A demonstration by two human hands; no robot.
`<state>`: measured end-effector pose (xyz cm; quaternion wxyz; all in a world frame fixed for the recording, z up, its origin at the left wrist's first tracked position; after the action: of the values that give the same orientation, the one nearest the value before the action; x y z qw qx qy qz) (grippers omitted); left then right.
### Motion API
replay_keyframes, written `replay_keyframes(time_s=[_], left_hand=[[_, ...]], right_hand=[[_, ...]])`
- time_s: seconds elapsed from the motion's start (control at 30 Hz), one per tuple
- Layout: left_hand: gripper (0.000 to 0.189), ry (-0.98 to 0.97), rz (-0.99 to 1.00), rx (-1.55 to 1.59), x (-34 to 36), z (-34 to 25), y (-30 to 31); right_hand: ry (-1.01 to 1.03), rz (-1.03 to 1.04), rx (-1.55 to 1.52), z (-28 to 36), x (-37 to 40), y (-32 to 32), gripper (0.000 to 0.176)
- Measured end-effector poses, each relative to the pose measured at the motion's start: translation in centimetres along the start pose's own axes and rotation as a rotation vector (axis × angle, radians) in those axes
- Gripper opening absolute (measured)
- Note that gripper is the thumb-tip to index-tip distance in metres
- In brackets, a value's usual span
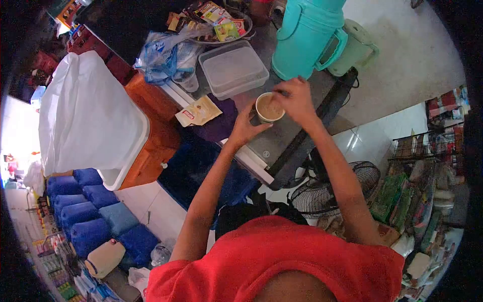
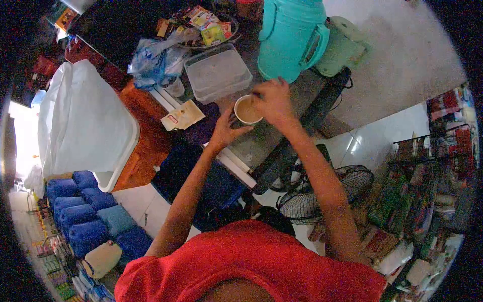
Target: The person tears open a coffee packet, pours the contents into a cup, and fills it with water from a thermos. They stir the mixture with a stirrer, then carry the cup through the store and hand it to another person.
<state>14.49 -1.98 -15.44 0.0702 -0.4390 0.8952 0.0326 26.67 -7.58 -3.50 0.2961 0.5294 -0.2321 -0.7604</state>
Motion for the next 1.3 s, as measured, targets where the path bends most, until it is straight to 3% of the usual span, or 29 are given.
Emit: replay_keyframes(time_s=[0.1,0.17,0.2,0.27,0.3,0.43,0.5,0.53,0.6,0.7,0.83,0.93,1.03,1.1,1.23,1.3], left_hand=[[0.078,0.017,0.008,0.01,-0.1,-0.4,0.0],[0.078,0.011,0.03,0.042,-0.1,-0.5,0.0],[0.078,0.003,0.019,0.02,0.0,-0.6,0.1],[0.078,-0.002,0.008,-0.003,0.1,-0.4,0.2],[0.078,-0.018,0.0,-0.025,0.0,-0.3,0.2],[0.078,-0.014,0.018,0.01,-0.1,-0.7,0.0],[0.078,-0.029,0.016,0.0,-0.1,-0.5,0.0],[0.078,-0.042,0.012,-0.01,-0.1,-0.4,-0.1],[0.08,-0.02,0.005,-0.039,-0.1,0.4,-0.1],[0.082,-0.011,0.014,-0.095,-0.3,0.6,-0.3],[0.081,-0.015,0.043,-0.033,-0.2,-0.3,-0.4],[0.08,-0.024,-0.015,-0.117,-0.2,-0.1,0.0],[0.081,-0.001,0.017,-0.059,-0.3,-0.2,-0.3],[0.081,-0.031,0.017,-0.06,-0.5,-0.3,-0.4],[0.082,-0.057,0.001,-0.166,-0.4,-0.9,-0.4],[0.083,-0.039,0.004,-0.107,-0.4,0.9,-0.5]], right_hand=[[-0.009,0.132,-0.138,1.9,0.7,-0.4,0.015],[-0.245,0.385,-0.236,1.8,1.2,-0.1,0.014],[-0.246,0.388,-0.236,1.1,1.2,-0.2,0.014],[-0.163,0.162,-0.02,-0.8,0.2,0.9,0.014],[-0.214,0.051,-0.062,-0.9,0.0,1.0,0.014],[-0.071,0.069,-0.092,1.7,0.8,0.8,0.014],[-0.163,0.328,-0.203,2.4,1.5,0.4,0.014],[-0.161,0.33,-0.204,1.7,1.3,0.3,0.014],[-0.112,0.18,-0.009,-0.2,0.5,0.8,0.014],[-0.121,0.103,-0.045,0.3,0.3,0.1,0.013],[-0.14,0.326,-0.211,2.5,1.7,-0.4,0.012],[-0.231,0.268,-0.196,-0.5,1.5,-0.3,0.014],[-0.125,0.084,0.014,0.3,0.5,0.8,0.019],[-0.087,0.281,-0.141,2.7,1.1,0.1,0.02],[-0.215,0.312,-0.211,0.7,1.8,0.0,0.013],[-0.11,0.063,-0.009,-0.1,0.5,1.2,0.016]])
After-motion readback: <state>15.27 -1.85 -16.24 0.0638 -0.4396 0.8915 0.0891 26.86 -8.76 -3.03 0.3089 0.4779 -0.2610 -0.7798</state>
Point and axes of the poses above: each hand's wrist, its own x-axis away from the middle knuckle, its own y-axis out of the back of the hand, z = x × y, the point moved 7 cm from there along -x, towards the middle knuckle, and after that the axes turned 13 degrees about -z, right-handed, at the moved point
